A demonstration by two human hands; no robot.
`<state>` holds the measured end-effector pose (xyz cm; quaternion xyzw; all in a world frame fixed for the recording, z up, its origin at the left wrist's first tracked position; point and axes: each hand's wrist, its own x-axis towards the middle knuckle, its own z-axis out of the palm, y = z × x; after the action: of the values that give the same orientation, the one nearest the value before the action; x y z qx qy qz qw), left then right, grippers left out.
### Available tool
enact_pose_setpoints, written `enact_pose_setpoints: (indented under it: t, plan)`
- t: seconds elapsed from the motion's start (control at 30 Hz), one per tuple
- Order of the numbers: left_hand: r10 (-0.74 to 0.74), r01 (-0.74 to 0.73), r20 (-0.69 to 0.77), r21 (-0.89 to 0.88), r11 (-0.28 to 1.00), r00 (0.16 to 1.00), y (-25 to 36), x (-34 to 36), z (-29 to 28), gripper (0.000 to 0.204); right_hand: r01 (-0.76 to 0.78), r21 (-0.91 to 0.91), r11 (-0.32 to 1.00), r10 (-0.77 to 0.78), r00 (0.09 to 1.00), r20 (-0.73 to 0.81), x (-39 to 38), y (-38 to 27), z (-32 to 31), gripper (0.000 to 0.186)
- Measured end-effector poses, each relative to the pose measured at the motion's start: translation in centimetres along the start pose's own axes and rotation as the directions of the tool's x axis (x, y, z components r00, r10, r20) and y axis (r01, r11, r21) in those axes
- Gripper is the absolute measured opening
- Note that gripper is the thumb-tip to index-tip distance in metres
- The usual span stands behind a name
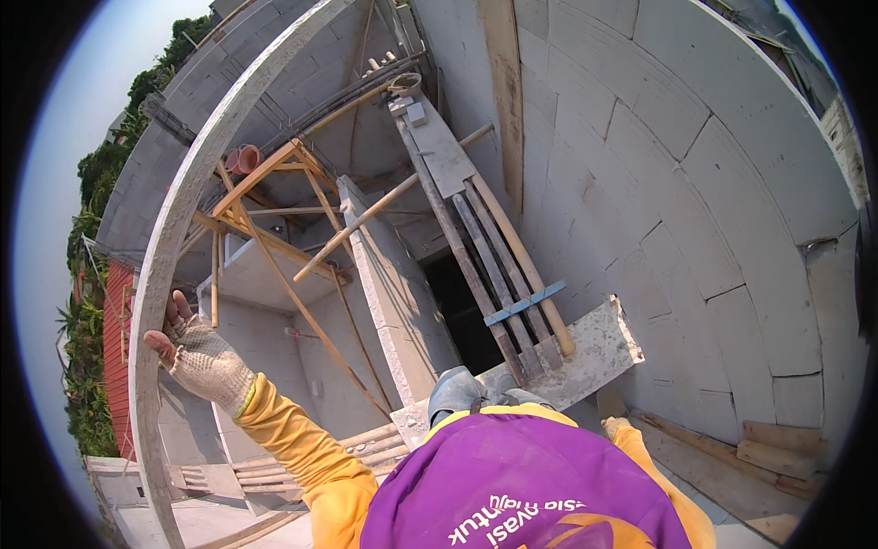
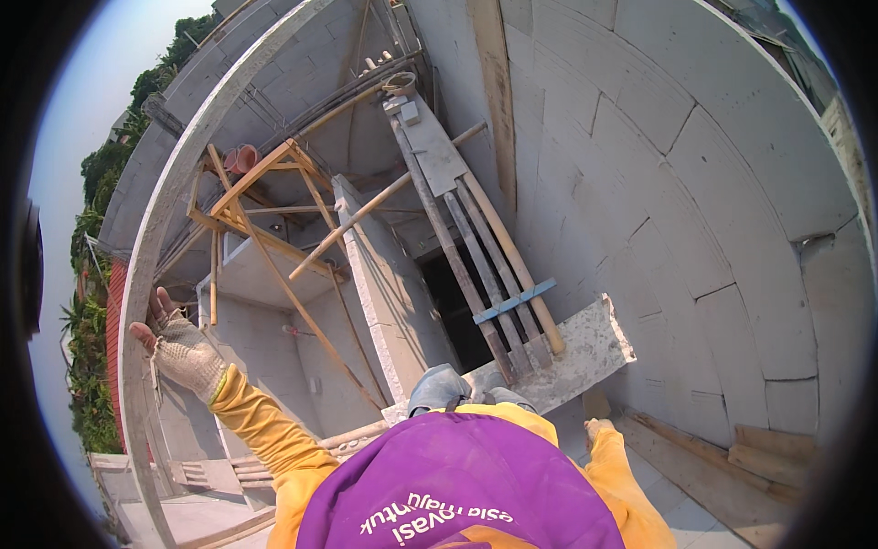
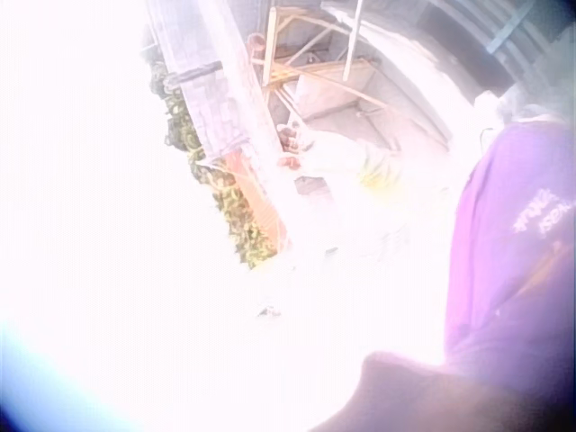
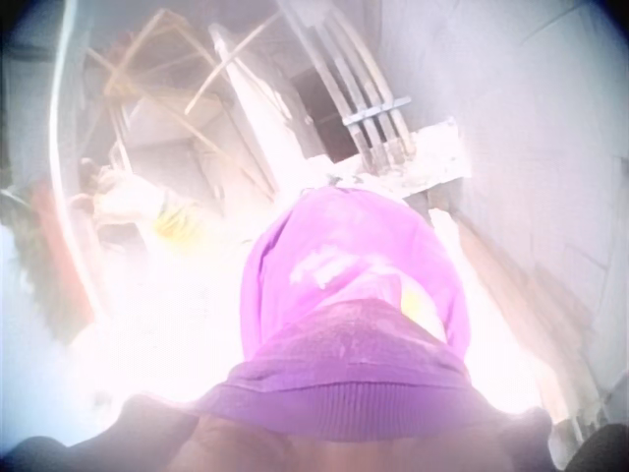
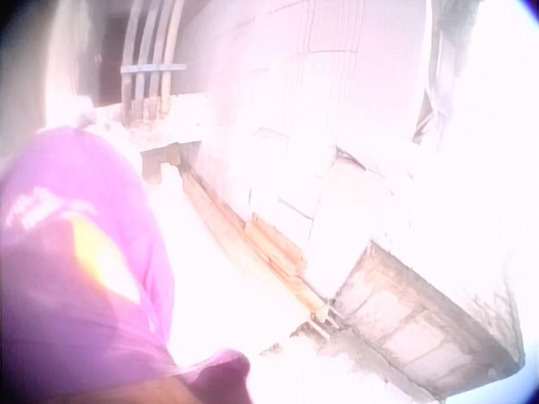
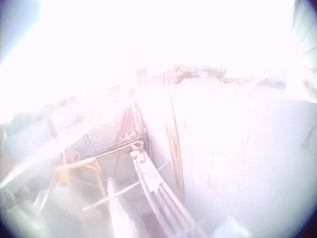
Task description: The person scoops mortar from a bucket using a trowel and applies it to the top edge of a block wall, spreading it along the surface while standing on an elevated structure.
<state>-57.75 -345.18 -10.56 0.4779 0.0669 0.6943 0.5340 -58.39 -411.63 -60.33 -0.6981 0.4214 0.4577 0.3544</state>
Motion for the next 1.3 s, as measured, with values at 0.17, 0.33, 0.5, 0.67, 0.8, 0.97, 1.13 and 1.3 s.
enact_pose_setpoints:
  t: [0.17,0.33,0.5,0.67,0.8,0.97,1.13,1.3]
  plan:
    - [0.012,-0.012,0.005,-0.018,1.000,1.000,-0.8,0.4,-1.0,0.064,0.092,0.020,0.996,-0.091,0.995,-0.033,0.1,0.6,-0.5,0.030]
    - [0.051,-0.051,-0.087,-0.001,0.999,0.995,-0.8,0.9,-0.3,0.067,0.139,0.091,0.986,-0.136,0.990,-0.038,1.3,-1.1,-0.5,0.030]
    - [0.087,-0.086,0.035,-0.021,0.996,0.996,-4.9,0.4,1.2,0.061,0.031,0.172,0.985,-0.019,0.997,-0.071,2.4,-4.2,-0.1,0.016]
    - [-0.055,0.021,0.323,0.108,0.994,0.945,-17.5,-0.9,7.7,0.049,-0.017,0.340,0.940,0.040,0.997,-0.061,0.9,-11.3,1.3,0.011]
    - [-0.360,0.139,0.400,0.484,0.864,0.843,-28.4,-3.0,12.5,0.048,-0.040,0.179,0.983,0.041,0.999,-0.003,2.3,-19.2,1.7,0.015]
    - [-0.836,0.351,0.197,0.841,0.413,0.512,-42.7,-7.8,9.3,0.050,0.168,-0.157,0.973,-0.174,0.984,-0.029,5.8,-29.5,2.3,0.025]
    - [-0.943,0.213,-0.321,0.931,-0.297,0.087,-48.8,-14.5,0.9,0.046,0.199,-0.326,0.924,-0.226,0.973,-0.045,3.9,-42.6,0.8,0.025]
    - [-0.747,-0.233,-0.624,0.780,-0.581,-0.228,-42.1,-19.6,-10.9,0.049,0.344,-0.479,0.808,-0.428,0.901,-0.073,9.4,-48.1,-2.7,0.028]
